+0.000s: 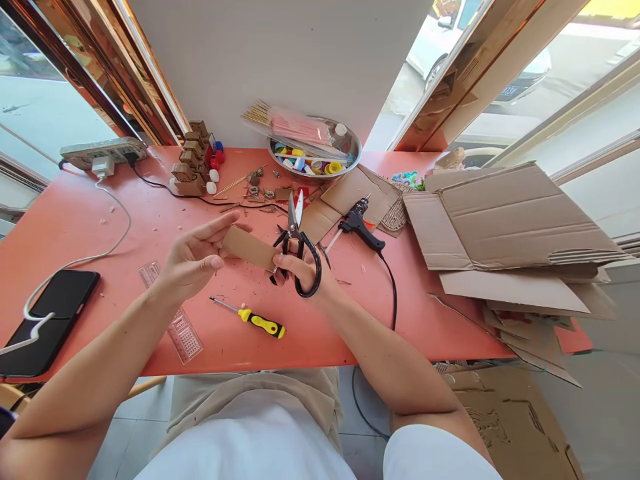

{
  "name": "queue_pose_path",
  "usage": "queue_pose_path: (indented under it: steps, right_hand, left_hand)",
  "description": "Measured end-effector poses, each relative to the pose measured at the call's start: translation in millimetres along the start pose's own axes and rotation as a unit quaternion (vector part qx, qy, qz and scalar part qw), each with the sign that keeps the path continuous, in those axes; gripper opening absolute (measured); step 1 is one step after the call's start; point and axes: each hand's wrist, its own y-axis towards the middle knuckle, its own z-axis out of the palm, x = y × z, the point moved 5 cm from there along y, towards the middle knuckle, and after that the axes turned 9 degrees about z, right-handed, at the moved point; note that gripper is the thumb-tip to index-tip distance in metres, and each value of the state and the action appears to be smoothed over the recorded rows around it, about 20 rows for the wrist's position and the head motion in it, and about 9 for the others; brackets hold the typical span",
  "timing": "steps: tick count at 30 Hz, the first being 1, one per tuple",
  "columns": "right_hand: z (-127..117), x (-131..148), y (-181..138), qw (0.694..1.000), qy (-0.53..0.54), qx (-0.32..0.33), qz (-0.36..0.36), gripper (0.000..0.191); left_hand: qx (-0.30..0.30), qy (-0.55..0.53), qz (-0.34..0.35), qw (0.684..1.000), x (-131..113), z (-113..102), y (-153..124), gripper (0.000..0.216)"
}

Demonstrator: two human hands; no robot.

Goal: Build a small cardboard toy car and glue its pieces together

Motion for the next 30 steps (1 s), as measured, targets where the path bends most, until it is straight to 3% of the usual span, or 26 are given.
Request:
queue_pose_path:
  steps: [10, 18, 25, 30]
  right_hand:
    - [1.1, -8.2, 2.1, 1.0, 0.006, 0.014, 0.014, 0.029]
    - [-5.5, -3.4, 0.9, 1.0, -0.017, -0.026, -0.003, 0.033]
    - [-10.4, 10.1, -4.7, 0.991, -0.106, -0.073, -0.037, 0.035]
    - [-9.1, 13.8, -7.4, 0.984, -0.149, -0.09, -0.043, 0.032]
  left_hand:
    - [-0.06, -0.001, -0.003, 0.998, 1.4, 1.0, -5.3, 0.053]
    - [-0.033, 0.021, 0.022, 0.999, 2.8, 1.1, -4.5, 0.059]
    - [-0.06, 0.113, -0.007, 0.992, -0.7, -1.0, -10.7, 0.068]
    - [-0.078, 0.167, -0.006, 0.983, -0.4, -0.7, -13.1, 0.063]
